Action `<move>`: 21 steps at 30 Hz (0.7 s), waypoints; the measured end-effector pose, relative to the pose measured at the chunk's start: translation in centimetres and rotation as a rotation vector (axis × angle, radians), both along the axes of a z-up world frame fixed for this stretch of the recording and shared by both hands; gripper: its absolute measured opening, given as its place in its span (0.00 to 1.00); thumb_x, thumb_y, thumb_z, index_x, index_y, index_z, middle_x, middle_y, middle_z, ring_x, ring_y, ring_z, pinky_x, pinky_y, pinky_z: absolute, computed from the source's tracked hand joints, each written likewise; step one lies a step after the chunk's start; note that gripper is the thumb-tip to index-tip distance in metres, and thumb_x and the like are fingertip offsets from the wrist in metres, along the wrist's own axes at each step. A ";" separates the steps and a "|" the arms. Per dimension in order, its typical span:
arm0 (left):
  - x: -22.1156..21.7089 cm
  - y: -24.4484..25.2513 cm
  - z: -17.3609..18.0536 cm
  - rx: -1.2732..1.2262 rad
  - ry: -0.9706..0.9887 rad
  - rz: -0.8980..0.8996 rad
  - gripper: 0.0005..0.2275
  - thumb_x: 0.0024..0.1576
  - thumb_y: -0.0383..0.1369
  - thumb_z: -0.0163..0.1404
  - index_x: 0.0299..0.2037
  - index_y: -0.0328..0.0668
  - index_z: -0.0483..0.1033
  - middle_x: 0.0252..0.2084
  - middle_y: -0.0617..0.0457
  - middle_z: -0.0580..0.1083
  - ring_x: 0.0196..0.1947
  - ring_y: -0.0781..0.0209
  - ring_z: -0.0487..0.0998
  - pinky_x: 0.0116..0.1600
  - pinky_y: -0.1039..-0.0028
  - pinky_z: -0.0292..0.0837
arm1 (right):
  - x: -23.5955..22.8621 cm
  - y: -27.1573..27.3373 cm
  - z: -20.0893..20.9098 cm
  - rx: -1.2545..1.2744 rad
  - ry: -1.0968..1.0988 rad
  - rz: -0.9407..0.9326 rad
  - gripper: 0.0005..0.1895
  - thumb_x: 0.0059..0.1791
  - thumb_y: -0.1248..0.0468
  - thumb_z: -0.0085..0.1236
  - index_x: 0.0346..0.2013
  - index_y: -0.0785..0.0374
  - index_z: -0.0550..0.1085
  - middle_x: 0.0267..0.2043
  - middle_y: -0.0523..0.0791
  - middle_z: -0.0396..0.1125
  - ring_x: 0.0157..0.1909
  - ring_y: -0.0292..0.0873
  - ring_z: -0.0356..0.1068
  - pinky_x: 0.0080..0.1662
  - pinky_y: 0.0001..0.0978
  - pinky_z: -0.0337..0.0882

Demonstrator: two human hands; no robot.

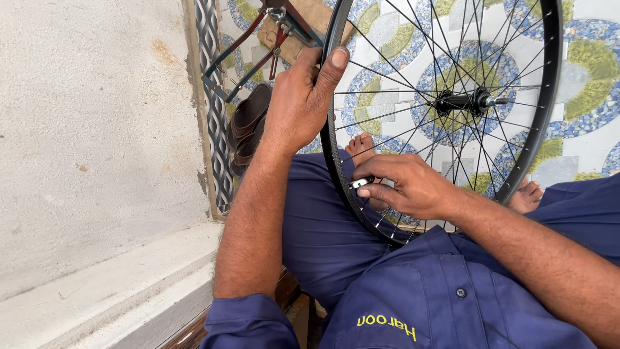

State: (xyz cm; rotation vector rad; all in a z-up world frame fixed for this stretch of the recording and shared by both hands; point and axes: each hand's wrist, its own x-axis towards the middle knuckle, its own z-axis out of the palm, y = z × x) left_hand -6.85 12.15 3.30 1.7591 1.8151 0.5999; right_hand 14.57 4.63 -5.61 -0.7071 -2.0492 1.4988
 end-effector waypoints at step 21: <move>-0.1 0.0 0.0 0.087 0.001 0.005 0.38 0.64 0.67 0.34 0.53 0.36 0.78 0.34 0.41 0.78 0.38 0.40 0.80 0.41 0.56 0.74 | 1.5 0.0 -2.7 -0.788 0.325 -0.315 0.12 0.49 0.67 0.65 0.41 0.73 0.74 0.50 0.51 0.79 0.46 0.43 0.76 0.43 0.39 0.75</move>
